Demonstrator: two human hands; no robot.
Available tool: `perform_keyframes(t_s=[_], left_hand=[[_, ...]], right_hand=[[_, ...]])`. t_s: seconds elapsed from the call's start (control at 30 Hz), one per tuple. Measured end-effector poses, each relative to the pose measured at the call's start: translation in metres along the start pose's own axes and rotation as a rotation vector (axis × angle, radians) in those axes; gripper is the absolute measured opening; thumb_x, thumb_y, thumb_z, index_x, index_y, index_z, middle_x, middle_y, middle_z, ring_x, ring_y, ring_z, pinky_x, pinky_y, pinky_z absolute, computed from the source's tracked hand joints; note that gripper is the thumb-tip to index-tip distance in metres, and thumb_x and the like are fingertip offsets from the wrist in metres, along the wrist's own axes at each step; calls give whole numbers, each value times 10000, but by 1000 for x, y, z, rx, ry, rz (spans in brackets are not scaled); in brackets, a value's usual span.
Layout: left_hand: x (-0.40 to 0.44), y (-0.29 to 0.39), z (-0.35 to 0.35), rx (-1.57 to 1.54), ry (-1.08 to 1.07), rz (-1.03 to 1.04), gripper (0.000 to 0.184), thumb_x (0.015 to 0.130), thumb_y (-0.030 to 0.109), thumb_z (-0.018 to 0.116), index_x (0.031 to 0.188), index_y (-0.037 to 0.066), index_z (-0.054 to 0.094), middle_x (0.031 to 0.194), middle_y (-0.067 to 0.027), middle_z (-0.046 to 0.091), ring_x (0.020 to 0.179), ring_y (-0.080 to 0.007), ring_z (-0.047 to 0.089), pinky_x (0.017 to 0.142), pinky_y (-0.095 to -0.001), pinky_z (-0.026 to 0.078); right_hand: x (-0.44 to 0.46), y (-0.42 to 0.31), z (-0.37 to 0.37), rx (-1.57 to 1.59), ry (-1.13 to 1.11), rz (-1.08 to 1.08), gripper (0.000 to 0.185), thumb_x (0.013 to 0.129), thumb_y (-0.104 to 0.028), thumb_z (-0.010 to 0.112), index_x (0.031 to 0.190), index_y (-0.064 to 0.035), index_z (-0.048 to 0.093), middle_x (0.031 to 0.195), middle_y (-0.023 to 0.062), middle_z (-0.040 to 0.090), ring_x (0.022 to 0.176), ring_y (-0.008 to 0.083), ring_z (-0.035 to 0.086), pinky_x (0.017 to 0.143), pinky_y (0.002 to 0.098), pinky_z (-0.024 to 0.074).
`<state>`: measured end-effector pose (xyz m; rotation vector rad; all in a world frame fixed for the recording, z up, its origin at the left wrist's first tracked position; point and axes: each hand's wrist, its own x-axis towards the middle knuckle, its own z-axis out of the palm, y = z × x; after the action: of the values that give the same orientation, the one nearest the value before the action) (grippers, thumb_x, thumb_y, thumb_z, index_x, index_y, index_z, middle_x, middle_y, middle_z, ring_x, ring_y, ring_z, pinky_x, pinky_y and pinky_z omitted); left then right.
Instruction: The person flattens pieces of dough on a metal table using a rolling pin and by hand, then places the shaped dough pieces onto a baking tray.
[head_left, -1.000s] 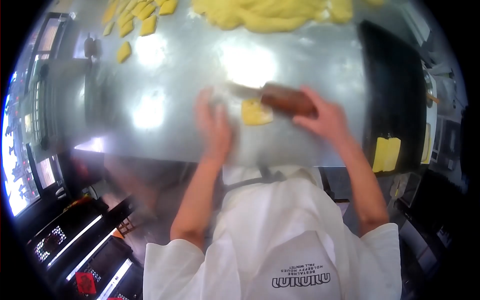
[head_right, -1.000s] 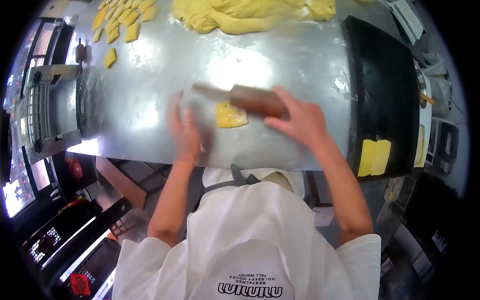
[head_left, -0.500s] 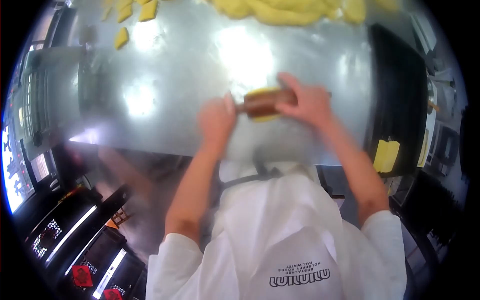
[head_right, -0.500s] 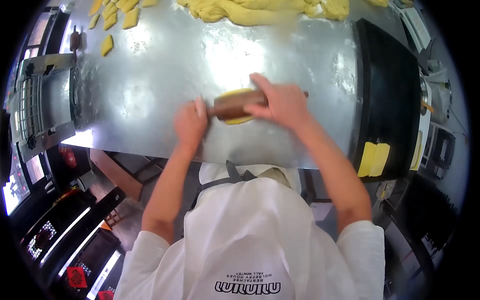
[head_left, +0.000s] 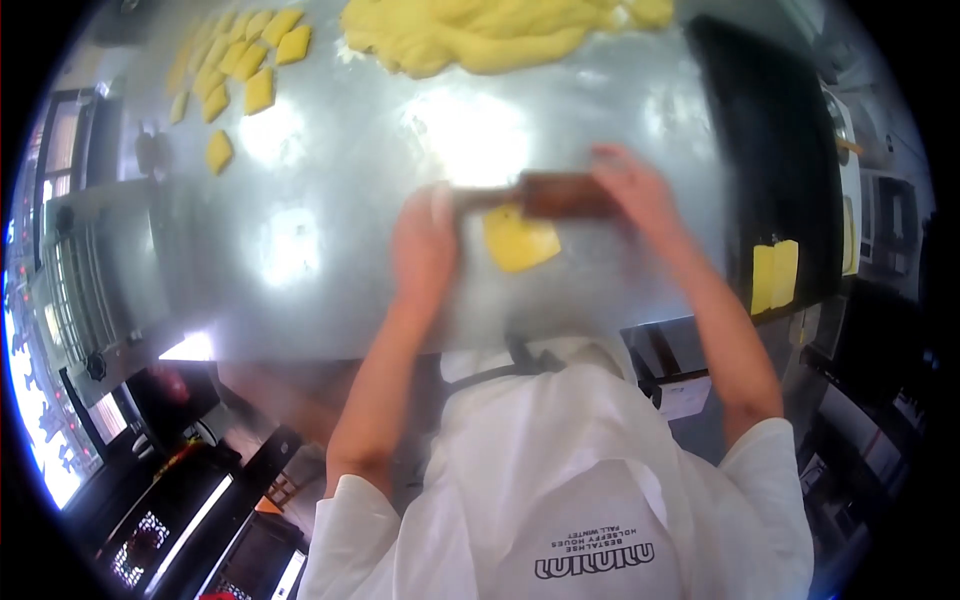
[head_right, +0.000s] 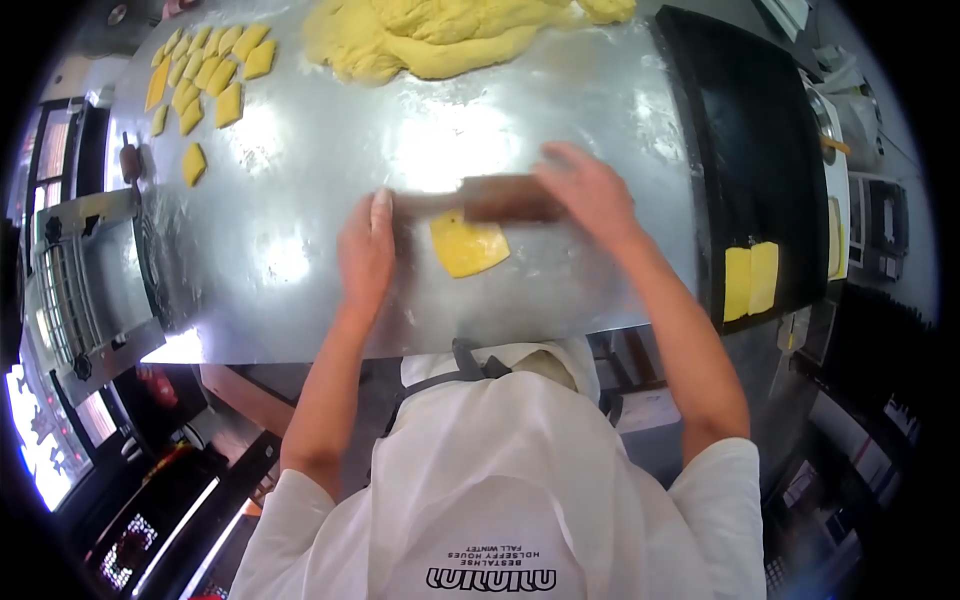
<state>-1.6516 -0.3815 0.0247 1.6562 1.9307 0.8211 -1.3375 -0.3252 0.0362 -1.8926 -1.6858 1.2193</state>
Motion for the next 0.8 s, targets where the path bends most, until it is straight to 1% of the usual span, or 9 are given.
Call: perform_keyframes(t_s=[0.07, 0.1, 0.23, 0.43, 0.53, 0.57, 0.67, 0.77, 0.8], left_hand=[[4, 1, 29, -97, 94, 138, 348, 1019, 312, 648, 1027, -34, 680, 1067, -245, 701, 923, -425, 656, 801, -494, 506], [-2, 18, 26, -75, -176, 22, 330, 924, 253, 759, 1065, -31, 669, 1106, -225, 668, 965, -397, 629, 821, -489, 497], [-21, 30, 42, 148, -272, 129, 275, 816, 165, 823, 969, 1, 665, 948, -187, 610, 917, -374, 561, 823, -476, 478], [-48, 70, 12, 42, -165, 78, 345, 793, 194, 831, 993, 9, 620, 1016, -188, 599, 943, -376, 564, 826, -488, 474], [-70, 95, 29, 341, -221, 128, 436, 785, 243, 850, 1075, 17, 617, 1097, -192, 605, 980, -379, 565, 853, -469, 483], [-76, 89, 38, 263, -274, 165, 521, 777, 287, 869, 1148, 28, 609, 1148, -182, 619, 1046, -386, 565, 908, -477, 483], [-75, 90, 40, 154, -102, 112, 722, 771, 329, 887, 1322, -5, 562, 1337, -227, 587, 1242, -440, 527, 1050, -507, 449], [-53, 88, 42, 251, 69, 362, 920, 787, 389, 872, 1475, -45, 442, 1511, -272, 473, 1413, -482, 419, 1172, -528, 358], [-50, 82, 48, 300, -29, 360, 952, 800, 407, 858, 1499, -56, 406, 1545, -283, 429, 1441, -489, 384, 1191, -535, 332]], right_hand=[[-6, 42, -8, 2, 201, 27, 480, 1007, -491, 610, 1362, -169, 639, 1067, 159, 750, 995, 334, 719, 904, 404, 533], [-19, 59, -8, -53, 330, -4, 462, 1029, -485, 577, 1354, -164, 640, 1085, 159, 748, 1013, 337, 715, 911, 404, 531], [-53, 82, -2, -79, 696, 43, 449, 1073, -480, 493, 1332, -144, 640, 1105, 161, 741, 1044, 351, 704, 919, 411, 527], [-78, 66, -2, -93, 673, 110, 483, 1036, -516, 555, 1314, -132, 644, 1084, 132, 749, 998, 352, 714, 898, 412, 534], [-79, 74, -5, -56, 652, 42, 489, 1011, -516, 596, 1318, -138, 638, 1062, 130, 753, 979, 347, 722, 873, 417, 541], [-82, 77, -5, -63, 637, 21, 492, 1003, -511, 609, 1327, -141, 631, 1056, 135, 753, 979, 351, 722, 867, 422, 542], [-82, 77, -11, -79, 599, -14, 511, 979, -496, 649, 1352, -150, 610, 1042, 149, 755, 973, 366, 723, 850, 440, 546], [-89, 76, -7, -89, 539, -5, 534, 951, -480, 688, 1367, -159, 594, 1025, 156, 757, 943, 384, 723, 830, 452, 551], [-87, 77, -6, -93, 539, -32, 538, 943, -473, 698, 1368, -162, 592, 1014, 157, 758, 928, 389, 724, 821, 453, 553]])
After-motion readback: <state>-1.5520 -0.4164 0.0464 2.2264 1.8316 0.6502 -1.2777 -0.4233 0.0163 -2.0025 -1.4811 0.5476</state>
